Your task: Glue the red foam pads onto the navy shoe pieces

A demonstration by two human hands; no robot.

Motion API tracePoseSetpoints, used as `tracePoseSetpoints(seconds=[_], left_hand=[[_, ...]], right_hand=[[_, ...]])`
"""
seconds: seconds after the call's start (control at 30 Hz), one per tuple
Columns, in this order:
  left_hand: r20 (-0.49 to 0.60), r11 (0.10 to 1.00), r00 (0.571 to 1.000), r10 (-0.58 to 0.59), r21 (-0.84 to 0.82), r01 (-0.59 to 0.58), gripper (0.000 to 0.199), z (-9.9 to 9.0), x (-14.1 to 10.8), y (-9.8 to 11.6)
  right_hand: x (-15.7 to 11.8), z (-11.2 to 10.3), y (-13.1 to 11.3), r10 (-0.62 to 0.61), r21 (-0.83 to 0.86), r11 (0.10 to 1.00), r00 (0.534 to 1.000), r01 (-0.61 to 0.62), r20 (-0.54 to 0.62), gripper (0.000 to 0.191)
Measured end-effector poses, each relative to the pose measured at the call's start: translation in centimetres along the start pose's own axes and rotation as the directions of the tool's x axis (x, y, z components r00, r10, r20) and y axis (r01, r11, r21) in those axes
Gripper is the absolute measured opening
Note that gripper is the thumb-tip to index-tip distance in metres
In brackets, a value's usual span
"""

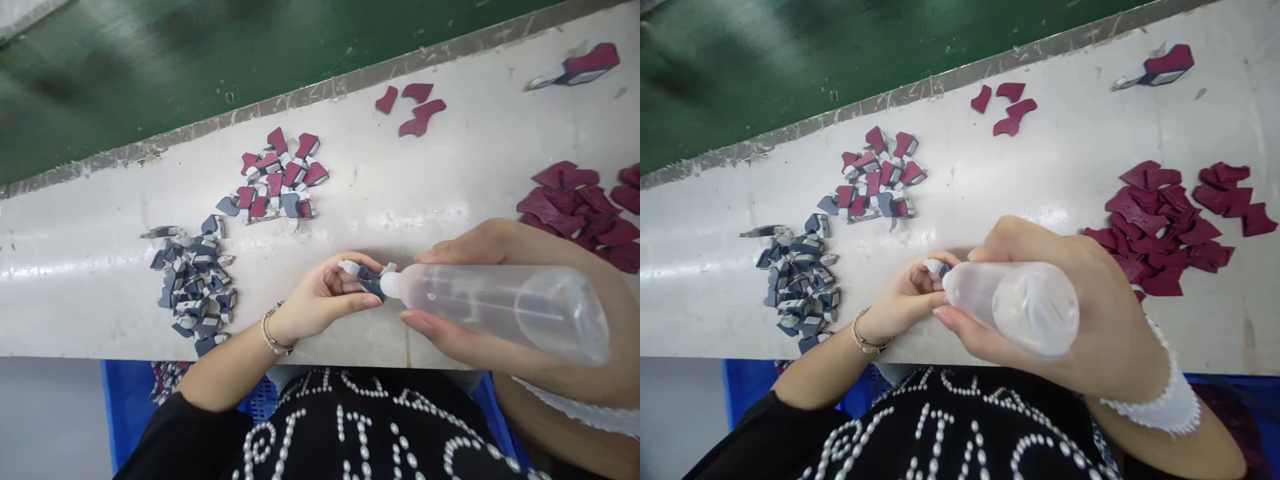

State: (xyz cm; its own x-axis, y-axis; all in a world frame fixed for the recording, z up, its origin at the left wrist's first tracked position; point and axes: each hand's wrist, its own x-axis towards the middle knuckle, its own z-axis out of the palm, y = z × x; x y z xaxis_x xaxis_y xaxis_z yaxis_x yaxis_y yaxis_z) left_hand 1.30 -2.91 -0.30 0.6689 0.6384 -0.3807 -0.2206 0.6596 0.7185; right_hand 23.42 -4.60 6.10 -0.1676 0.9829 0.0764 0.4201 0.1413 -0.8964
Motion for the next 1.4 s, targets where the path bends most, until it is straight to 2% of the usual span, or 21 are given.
tracePoseSetpoints(seconds=[0.1,0.2,0.63,0.73,0.97,1.13,1.4], left_hand=[[0.06,0.998,0.998,0.027,-0.064,-0.023,0.032,-0.1,0.0,-0.1],[0.085,0.996,0.996,0.038,-0.078,-0.031,0.032,-0.1,0.0,0.0],[0.016,0.999,1.0,0.02,0.026,-0.02,0.033,0.1,0.0,0.2],[0.004,1.0,1.0,0.013,0.024,-0.013,0.034,0.2,0.0,0.2],[-0.002,0.997,1.0,0.03,0.068,-0.03,0.035,0.0,0.0,0.0],[-0.032,0.994,0.999,0.043,0.106,-0.039,0.038,-0.1,-0.1,0.3],[-0.055,0.981,0.995,0.084,0.182,-0.072,0.041,-0.4,0.0,0.4]], right_hand=[[0.2,0.2,0.0,-0.09,-0.083,0.993,0.996,0.089,-0.002,0.032],[0.2,0.1,-0.1,-0.108,-0.145,0.984,0.994,0.105,-0.013,0.033],[0.6,0.1,-0.5,-0.081,-0.188,0.979,0.996,0.084,0.025,0.033],[0.7,-0.1,-0.5,-0.059,-0.178,0.982,0.998,0.059,0.006,0.034],[0.7,-0.1,-0.9,-0.129,-0.159,0.977,0.989,0.14,0.077,0.028],[0.4,-0.1,-0.4,-0.057,-0.092,0.994,0.995,0.064,0.079,0.028],[0.4,-0.7,-0.4,-0.032,-0.045,0.998,0.992,0.038,0.123,0.024]])
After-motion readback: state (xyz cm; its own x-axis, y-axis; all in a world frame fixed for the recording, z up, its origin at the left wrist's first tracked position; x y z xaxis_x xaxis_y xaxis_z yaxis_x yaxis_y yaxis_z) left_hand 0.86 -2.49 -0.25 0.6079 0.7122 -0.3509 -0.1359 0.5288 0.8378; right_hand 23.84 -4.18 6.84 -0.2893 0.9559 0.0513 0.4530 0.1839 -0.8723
